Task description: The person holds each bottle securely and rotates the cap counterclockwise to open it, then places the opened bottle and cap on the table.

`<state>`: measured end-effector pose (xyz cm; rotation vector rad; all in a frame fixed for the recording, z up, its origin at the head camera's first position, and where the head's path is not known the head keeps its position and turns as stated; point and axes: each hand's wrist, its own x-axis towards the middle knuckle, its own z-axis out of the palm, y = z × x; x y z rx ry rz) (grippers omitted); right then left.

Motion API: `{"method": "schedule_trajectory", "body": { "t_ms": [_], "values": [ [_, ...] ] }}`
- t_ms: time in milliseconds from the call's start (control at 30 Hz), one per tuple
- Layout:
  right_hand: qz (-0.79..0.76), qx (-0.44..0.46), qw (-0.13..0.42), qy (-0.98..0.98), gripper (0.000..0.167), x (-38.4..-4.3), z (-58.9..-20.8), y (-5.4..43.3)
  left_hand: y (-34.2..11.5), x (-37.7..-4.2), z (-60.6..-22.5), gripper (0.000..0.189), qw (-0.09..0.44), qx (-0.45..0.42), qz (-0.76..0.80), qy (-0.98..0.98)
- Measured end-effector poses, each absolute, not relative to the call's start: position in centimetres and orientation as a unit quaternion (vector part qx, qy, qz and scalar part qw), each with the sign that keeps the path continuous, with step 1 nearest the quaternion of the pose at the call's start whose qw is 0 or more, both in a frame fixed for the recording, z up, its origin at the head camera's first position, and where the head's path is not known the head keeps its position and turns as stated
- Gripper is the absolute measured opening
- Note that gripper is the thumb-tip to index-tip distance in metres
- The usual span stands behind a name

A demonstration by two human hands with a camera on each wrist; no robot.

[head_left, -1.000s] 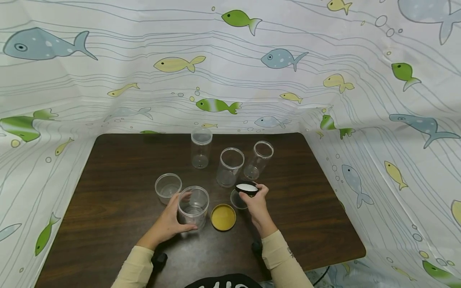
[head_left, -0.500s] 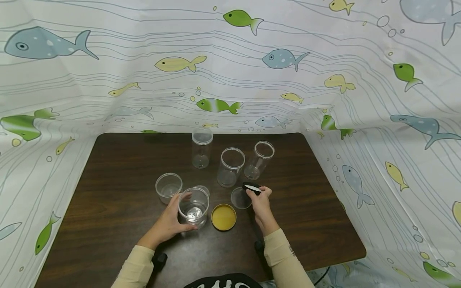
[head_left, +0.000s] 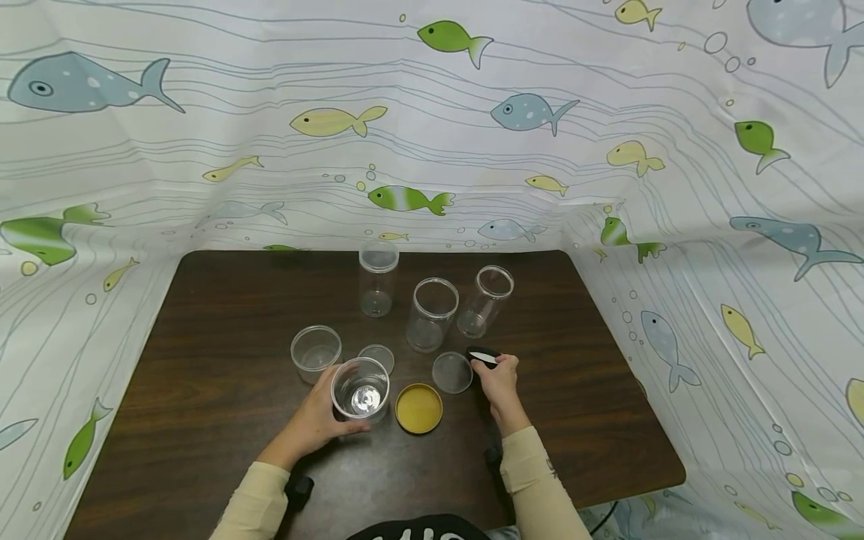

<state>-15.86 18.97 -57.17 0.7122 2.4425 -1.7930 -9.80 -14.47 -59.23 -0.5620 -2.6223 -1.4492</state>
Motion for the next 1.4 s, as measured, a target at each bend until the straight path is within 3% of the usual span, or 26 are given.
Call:
{"method": "schedule_trajectory", "body": {
  "t_ms": [400, 933, 1400],
  "values": [
    [-0.544, 0.225, 0.042, 0.807, 0.052, -15.7, -57.4, 19.9, -14.4, -9.8, -59.5, 0.108, 0.051, -0.183, -0.48, -0.857],
    [-0.484, 0.203, 0.048, 0.85, 0.066, -16.0, -57.3, 20.8, -14.3, -9.6, -59.1, 0.105, 0.061, -0.185, -0.46, -0.866],
    [-0.376, 0.177, 0.077, 0.906, 0.075, -15.8, -57.6, 21.0, -14.5, -9.5, -58.5, 0.105, 0.009, -0.162, -0.445, -0.881]
  ]
}}
